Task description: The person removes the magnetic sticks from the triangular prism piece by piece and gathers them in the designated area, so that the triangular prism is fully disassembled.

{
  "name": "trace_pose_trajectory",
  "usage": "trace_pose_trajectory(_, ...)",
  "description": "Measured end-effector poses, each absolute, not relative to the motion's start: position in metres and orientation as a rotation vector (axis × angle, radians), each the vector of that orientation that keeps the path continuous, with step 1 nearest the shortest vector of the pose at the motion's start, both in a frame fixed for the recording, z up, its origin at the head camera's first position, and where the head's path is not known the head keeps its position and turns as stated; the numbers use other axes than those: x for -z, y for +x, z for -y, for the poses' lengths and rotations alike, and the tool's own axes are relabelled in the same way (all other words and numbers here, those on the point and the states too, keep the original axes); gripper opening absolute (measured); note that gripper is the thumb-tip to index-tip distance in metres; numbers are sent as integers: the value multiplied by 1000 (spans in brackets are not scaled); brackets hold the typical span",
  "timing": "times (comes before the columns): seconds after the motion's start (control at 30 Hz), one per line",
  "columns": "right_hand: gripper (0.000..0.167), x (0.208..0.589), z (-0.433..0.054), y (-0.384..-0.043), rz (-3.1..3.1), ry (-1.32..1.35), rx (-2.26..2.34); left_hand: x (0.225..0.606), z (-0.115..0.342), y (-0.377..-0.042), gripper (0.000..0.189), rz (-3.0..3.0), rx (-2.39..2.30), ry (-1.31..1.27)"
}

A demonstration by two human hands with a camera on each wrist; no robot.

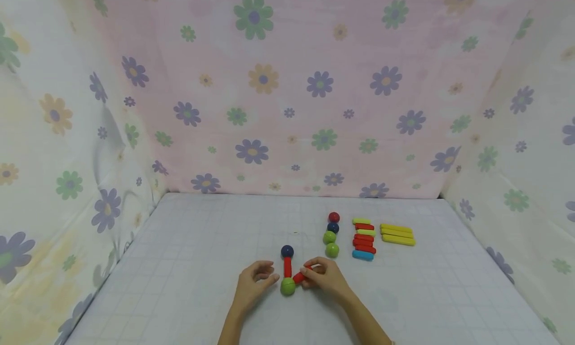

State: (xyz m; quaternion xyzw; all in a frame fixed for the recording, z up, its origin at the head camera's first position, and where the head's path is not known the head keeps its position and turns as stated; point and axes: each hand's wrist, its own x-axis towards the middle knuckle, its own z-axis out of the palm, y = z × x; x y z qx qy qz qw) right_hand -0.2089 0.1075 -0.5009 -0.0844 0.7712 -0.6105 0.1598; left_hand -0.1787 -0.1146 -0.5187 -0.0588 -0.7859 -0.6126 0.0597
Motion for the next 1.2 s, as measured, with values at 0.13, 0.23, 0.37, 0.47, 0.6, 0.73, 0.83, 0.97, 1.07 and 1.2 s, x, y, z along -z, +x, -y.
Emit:
trace_pose_trajectory(0.13,39,501,-104,-209,-2206,-258,1756,520,113,-178,37,2511,1738,-240)
trace_pose_trajectory(0.23,37,502,-100,-208,-2253,-288,1765,521,111,-179,40,2563,1674,-308)
trace_pose_trajectory(0.37,31,504,-95,-208,-2342,-336,1782,523,109,-179,40,2546,1624,-332)
trace_pose_trajectory(0.47,27,504,-91,-209,-2395,-367,1779,524,108,-179,36,2500,1608,-317)
trace_pose_trajectory(0.6,26,505,-89,-209,-2444,-432,1759,524,107,-179,32,2466,1608,-285)
trace_pose_trajectory(0.73,24,505,-87,-207,-2494,-473,1755,524,107,-178,31,2472,1595,-265)
trace_pose_trajectory(0.83,21,504,-86,-205,-2555,-479,1746,524,107,-177,30,2482,1591,-247)
trace_pose_trajectory(0.97,19,505,-86,-204,-2585,-465,1718,523,107,-176,30,2496,1618,-217)
trace_pose_trajectory(1.07,19,507,-87,-205,-2531,-449,1722,522,108,-176,30,2499,1627,-212)
trace_pose_trajectory(1.2,21,507,-93,-206,-2475,-438,1719,522,108,-177,30,2500,1624,-214)
